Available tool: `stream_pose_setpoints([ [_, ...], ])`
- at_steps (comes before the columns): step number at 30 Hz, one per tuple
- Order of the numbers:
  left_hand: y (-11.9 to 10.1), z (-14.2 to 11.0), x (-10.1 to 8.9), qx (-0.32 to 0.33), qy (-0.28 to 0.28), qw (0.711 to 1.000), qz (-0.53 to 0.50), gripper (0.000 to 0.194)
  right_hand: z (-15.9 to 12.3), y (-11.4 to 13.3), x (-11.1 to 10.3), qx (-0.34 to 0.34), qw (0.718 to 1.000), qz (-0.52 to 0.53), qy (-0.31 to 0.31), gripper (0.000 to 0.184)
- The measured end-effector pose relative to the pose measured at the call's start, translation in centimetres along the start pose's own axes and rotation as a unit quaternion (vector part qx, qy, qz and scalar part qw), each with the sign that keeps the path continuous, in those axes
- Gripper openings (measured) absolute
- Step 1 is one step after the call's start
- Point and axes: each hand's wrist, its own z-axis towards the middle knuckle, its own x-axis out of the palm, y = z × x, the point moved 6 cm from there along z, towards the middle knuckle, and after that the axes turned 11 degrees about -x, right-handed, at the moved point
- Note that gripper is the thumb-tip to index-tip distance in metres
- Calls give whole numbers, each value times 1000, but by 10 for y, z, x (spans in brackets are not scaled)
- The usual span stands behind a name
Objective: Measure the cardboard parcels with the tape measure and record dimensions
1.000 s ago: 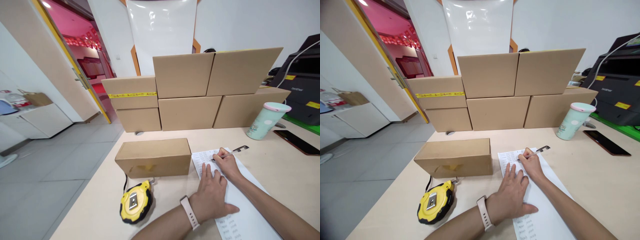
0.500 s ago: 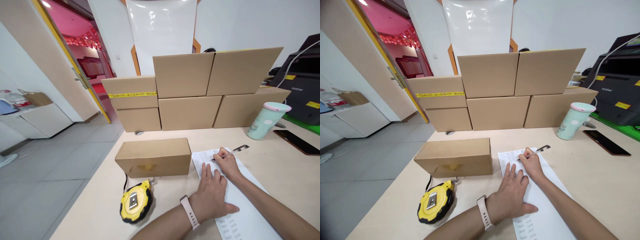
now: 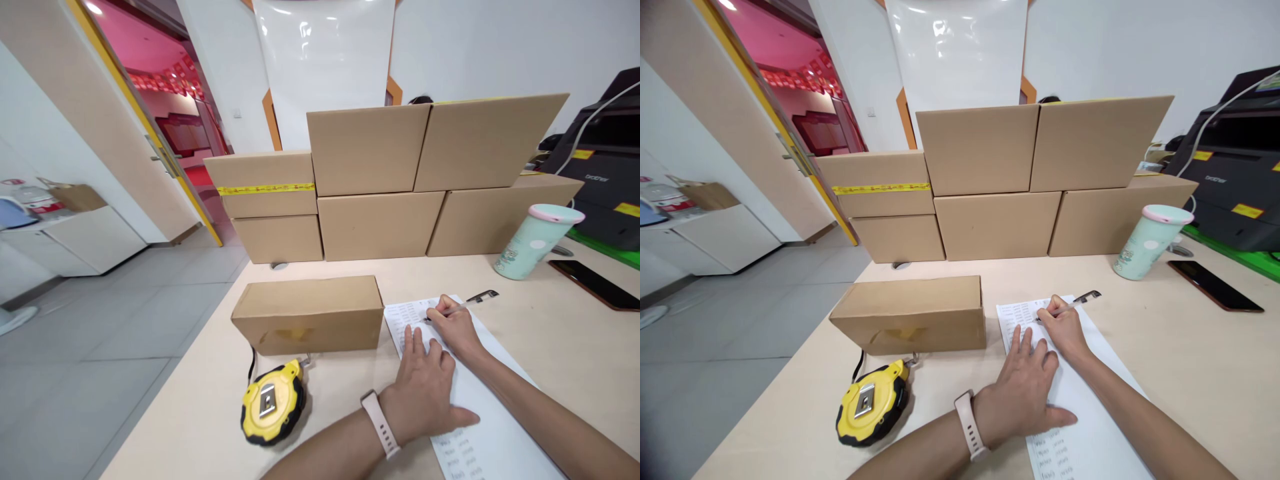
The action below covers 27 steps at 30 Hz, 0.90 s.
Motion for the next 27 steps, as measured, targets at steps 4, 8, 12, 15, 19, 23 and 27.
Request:
stream_pose_setpoints([
  [4,0,0,1,0,-14,1000,-4,84,1,1,-3,-3,1000,-7,-12,31],
  [8,2,2,1,-4,8,1000,-7,83,4,5,-12,-23,999,-34,-8,23],
  [12,0,-5,-5,-1,8,1000,0,78,7,20,-13,-218,957,-173,84,14],
  [15,-10,-25,-22,21,-34,999,25,73,4,16,-10,-306,910,-254,120,28],
  [19,-11,-78,-58,31,-61,998,-11,53,3,12,-11,-316,895,-301,92,40],
  [23,51,-150,-94,-107,-139,964,-198,30,8,36,-29,-245,933,-263,21,34],
  [27,133,-208,-91,-270,-203,927,-165,68,7,90,-33,-192,965,-178,29,30],
])
